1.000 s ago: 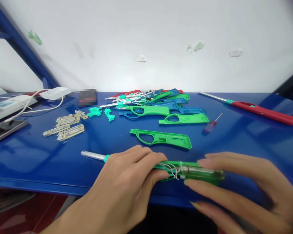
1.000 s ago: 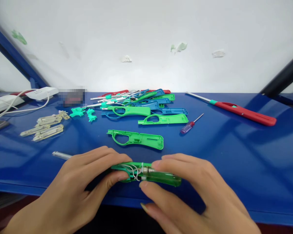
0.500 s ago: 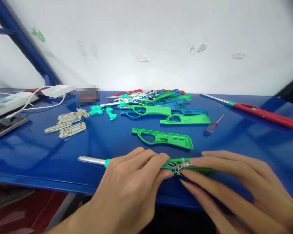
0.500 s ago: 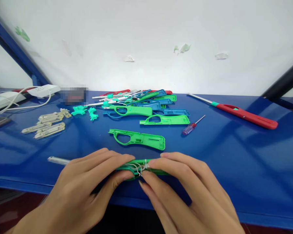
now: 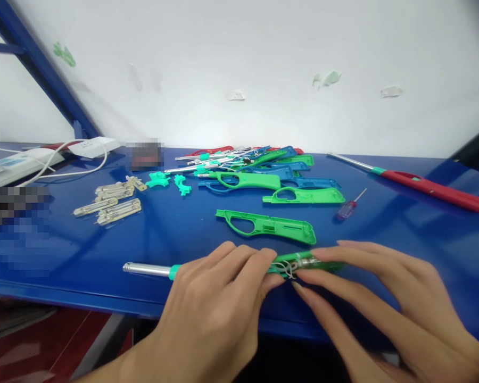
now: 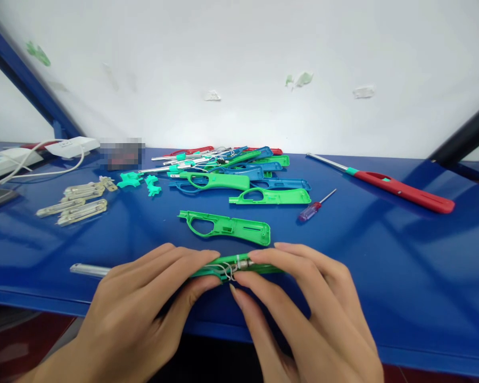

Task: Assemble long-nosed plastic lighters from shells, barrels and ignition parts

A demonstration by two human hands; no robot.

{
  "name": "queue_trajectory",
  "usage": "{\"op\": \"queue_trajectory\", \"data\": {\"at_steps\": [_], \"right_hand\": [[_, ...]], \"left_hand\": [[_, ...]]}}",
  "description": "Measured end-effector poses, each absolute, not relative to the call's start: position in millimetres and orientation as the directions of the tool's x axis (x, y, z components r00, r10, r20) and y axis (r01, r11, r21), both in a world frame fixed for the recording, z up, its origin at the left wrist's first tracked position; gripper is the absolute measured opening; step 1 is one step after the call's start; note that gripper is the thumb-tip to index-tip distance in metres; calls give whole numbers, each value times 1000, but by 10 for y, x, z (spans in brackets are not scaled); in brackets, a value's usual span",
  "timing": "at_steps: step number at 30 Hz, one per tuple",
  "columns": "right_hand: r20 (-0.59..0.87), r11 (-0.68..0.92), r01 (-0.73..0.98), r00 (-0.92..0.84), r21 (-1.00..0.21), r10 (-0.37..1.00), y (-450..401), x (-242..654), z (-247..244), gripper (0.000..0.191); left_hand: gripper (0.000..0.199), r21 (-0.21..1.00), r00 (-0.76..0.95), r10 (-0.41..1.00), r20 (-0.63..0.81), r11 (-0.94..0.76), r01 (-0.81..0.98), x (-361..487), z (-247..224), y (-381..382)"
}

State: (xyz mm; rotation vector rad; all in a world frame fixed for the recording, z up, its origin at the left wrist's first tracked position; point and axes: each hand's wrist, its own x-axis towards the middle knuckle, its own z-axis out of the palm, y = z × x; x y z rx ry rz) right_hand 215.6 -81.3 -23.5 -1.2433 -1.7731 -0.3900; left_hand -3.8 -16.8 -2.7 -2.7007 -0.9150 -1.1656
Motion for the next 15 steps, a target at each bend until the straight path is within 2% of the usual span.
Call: {"op": "queue_trajectory", "data": {"at_steps": [5,15], "right_hand": [[788,435,871,-95,-230,608,-824,2162,-266,24],[809,469,854,-104,-226,579,-763,2156,-279,19]], "left_hand": [[17,157,541,500,676,-815,557,-38,-17,-163],[16,130,526,477,704,-815,564,-27,-32,-144]]}}
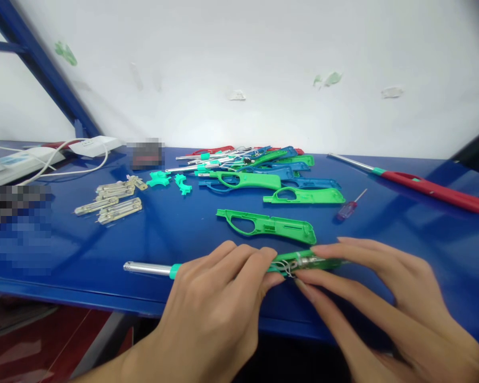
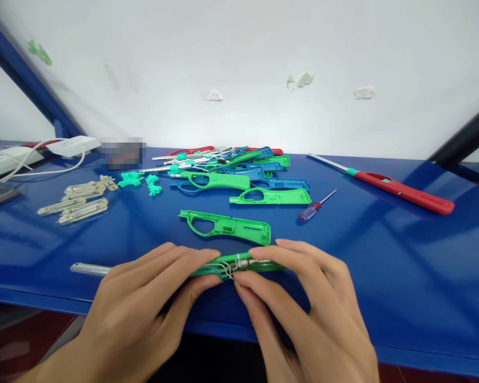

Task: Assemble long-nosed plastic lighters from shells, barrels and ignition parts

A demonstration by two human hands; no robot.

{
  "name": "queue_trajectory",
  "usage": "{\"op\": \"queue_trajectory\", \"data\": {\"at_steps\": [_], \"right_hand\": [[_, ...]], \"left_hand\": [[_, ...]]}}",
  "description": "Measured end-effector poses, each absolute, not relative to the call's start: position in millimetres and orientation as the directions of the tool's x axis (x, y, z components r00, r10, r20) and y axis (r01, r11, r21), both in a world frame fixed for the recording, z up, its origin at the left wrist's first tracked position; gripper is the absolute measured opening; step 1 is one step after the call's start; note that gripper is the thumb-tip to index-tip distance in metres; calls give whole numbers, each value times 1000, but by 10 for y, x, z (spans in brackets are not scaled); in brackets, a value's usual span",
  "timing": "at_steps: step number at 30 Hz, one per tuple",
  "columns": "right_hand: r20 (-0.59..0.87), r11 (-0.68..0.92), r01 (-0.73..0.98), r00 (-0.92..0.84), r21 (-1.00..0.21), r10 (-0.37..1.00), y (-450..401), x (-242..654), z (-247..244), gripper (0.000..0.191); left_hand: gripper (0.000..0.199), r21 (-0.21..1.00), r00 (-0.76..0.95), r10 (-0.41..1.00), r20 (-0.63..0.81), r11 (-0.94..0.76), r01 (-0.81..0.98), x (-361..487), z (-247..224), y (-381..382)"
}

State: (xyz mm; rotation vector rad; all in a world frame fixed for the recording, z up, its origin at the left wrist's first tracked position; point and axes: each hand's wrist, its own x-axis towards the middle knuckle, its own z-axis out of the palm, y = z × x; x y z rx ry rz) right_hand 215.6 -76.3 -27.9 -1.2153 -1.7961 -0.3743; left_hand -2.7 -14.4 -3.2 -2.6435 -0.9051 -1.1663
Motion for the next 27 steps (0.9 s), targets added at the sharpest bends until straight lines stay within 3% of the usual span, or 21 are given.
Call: {"op": "queue_trajectory", "data": {"at_steps": [15,27], "right_hand": [[817,465,869,-143,-166,559,-788,2138,-231,19],[818,455,868,-107,-201,565,-792,2130,-253,21]], "left_hand": [[18,140,509,473,719,-816,561,-3,-27,-148],[21,125,513,467,720,-814,567,13,-14,-151]]}}
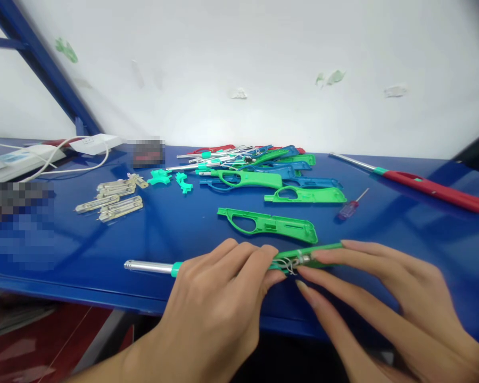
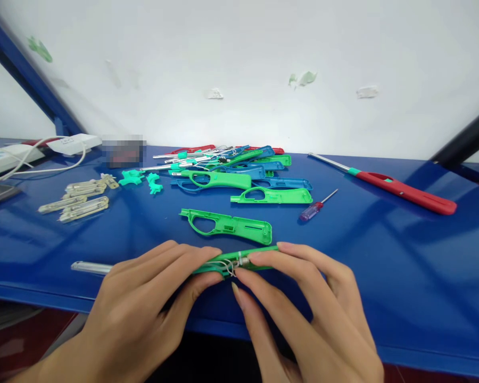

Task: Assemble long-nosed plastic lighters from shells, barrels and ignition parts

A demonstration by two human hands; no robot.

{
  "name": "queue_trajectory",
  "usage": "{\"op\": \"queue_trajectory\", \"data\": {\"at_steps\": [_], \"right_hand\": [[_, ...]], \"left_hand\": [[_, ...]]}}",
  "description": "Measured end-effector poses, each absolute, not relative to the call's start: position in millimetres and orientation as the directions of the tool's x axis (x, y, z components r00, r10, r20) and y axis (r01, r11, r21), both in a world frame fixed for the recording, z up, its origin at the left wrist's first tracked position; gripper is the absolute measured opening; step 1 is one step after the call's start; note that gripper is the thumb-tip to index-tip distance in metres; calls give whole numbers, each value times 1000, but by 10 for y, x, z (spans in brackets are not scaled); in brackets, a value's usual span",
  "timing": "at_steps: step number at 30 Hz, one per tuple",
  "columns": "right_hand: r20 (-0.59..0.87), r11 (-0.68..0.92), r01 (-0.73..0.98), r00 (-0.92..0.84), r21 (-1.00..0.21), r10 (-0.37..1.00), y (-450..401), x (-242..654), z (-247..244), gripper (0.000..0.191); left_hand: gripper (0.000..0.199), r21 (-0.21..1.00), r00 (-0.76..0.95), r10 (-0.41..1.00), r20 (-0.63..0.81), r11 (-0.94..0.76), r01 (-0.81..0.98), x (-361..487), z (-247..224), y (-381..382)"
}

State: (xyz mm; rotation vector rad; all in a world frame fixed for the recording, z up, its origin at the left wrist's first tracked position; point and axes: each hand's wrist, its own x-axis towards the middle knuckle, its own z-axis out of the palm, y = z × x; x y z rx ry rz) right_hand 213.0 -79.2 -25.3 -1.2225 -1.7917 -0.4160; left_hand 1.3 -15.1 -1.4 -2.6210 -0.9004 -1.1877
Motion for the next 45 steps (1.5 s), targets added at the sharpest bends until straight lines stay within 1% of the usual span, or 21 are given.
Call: {"op": "queue_trajectory", "data": {"at_steps": [4,7,13,17,22,30,34,38,42,45], "right_hand": [[813,482,855,-136,-192,566,-797,2157,-281,24],[807,496,841,-133,-215,575,-796,2159,-293,25],[821,476,856,-120,-199,559,-794,2145,-241,23],[809,478,854,-128,-204,574,-824,2173,-258,29],[785,488,839,-126,-242,607,-829,2212,-297,35],[744,516,822,-183,-243,643,-788,2269,-270,31],[745,510,831,-193,-222,639,-767,2272,-262,27],[737,505,834,-196,-221,647,-761,2272,-276,30],[758,515,829,-189,-217,624,-770,2263,-304,32],[781,498,842,-163,-208,603,-787,2253,-300,27]], "left_hand": [[22,130,507,472,721,-811,571,7,-23,-151],[22,125,501,468,728,-809,574,-3,-31,-145],[21,127,504,468,726,-811,570,-5,-17,-152],[22,140,504,470,725,-816,560,6,-14,-154],[23,135,508,472,720,-814,565,13,-7,-143],[27,122,508,483,713,-799,589,26,1,-143],[27,113,511,479,713,-799,591,18,1,-145],[27,122,510,483,712,-800,588,2,5,-138],[25,134,515,491,702,-802,582,-5,3,-124],[25,135,515,495,700,-800,584,-3,-4,-127]]}}
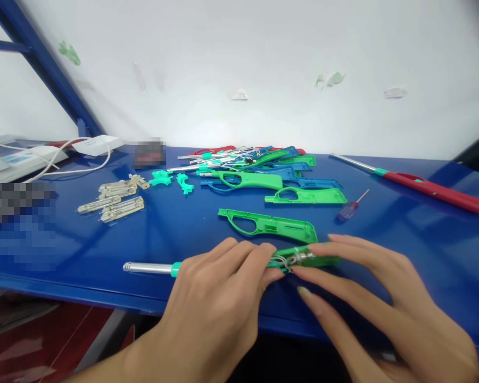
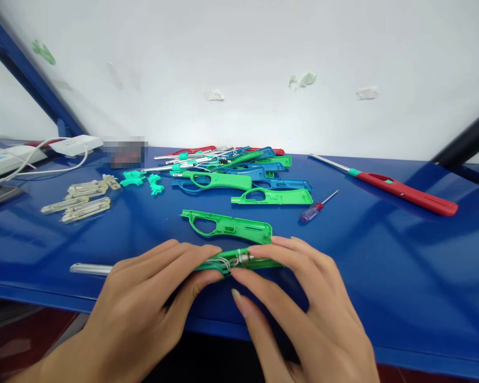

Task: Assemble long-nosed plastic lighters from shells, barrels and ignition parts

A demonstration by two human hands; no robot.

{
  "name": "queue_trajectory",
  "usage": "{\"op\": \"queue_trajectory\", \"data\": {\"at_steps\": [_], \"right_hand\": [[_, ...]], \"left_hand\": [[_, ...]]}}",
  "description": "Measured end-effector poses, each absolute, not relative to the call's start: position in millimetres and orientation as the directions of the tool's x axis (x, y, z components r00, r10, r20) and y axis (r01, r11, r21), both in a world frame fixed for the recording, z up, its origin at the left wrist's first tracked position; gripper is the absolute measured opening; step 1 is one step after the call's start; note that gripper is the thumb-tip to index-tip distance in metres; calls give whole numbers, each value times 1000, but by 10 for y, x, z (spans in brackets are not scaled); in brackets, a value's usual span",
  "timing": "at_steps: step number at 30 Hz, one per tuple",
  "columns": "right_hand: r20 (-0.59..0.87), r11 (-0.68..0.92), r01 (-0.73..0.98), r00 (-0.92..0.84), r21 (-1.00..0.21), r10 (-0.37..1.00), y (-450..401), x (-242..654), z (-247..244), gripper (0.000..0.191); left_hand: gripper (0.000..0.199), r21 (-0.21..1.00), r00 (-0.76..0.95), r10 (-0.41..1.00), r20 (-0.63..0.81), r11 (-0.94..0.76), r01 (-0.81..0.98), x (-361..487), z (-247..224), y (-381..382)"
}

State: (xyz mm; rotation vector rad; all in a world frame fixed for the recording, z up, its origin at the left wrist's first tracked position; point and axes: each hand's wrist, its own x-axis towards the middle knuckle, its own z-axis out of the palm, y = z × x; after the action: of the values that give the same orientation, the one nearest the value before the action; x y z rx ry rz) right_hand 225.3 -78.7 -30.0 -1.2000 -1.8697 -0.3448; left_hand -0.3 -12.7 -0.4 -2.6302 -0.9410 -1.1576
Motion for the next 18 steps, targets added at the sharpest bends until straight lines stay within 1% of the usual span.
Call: {"op": "queue_trajectory", "data": {"at_steps": [3,5,6,8,10,12,15,17,18], "right_hand": [[776,443,860,-94,-253,624,-799,2255,-277,24],[755,413,871,-77,-268,652,-792,2266,-266,28],[746,408,877,-91,-254,660,-784,2274,-264,32],[726,420,885,-153,-201,670,-766,2294,-270,37],[714,446,881,-210,-159,668,-751,2313,-292,35],[723,458,873,-205,-170,659,-739,2334,-326,34],[746,483,852,-186,-202,640,-709,2382,-391,35],[749,525,831,-229,-182,622,-678,2426,-437,34],[747,548,820,-257,-166,612,-665,2448,-458,33]], "left_hand": [[26,127,508,489,709,-797,590,6,-10,-139],[25,126,510,485,710,-800,586,9,-12,-142],[24,129,511,485,710,-803,582,7,-13,-141],[23,144,519,486,704,-812,565,-1,-17,-135],[22,159,531,488,693,-822,547,-6,-26,-127],[23,153,550,484,681,-828,539,-2,-33,-128],[27,92,611,463,642,-838,538,4,-3,-149],[30,77,639,465,612,-840,537,-29,66,-158],[31,89,636,477,607,-836,542,-68,117,-155]]}}
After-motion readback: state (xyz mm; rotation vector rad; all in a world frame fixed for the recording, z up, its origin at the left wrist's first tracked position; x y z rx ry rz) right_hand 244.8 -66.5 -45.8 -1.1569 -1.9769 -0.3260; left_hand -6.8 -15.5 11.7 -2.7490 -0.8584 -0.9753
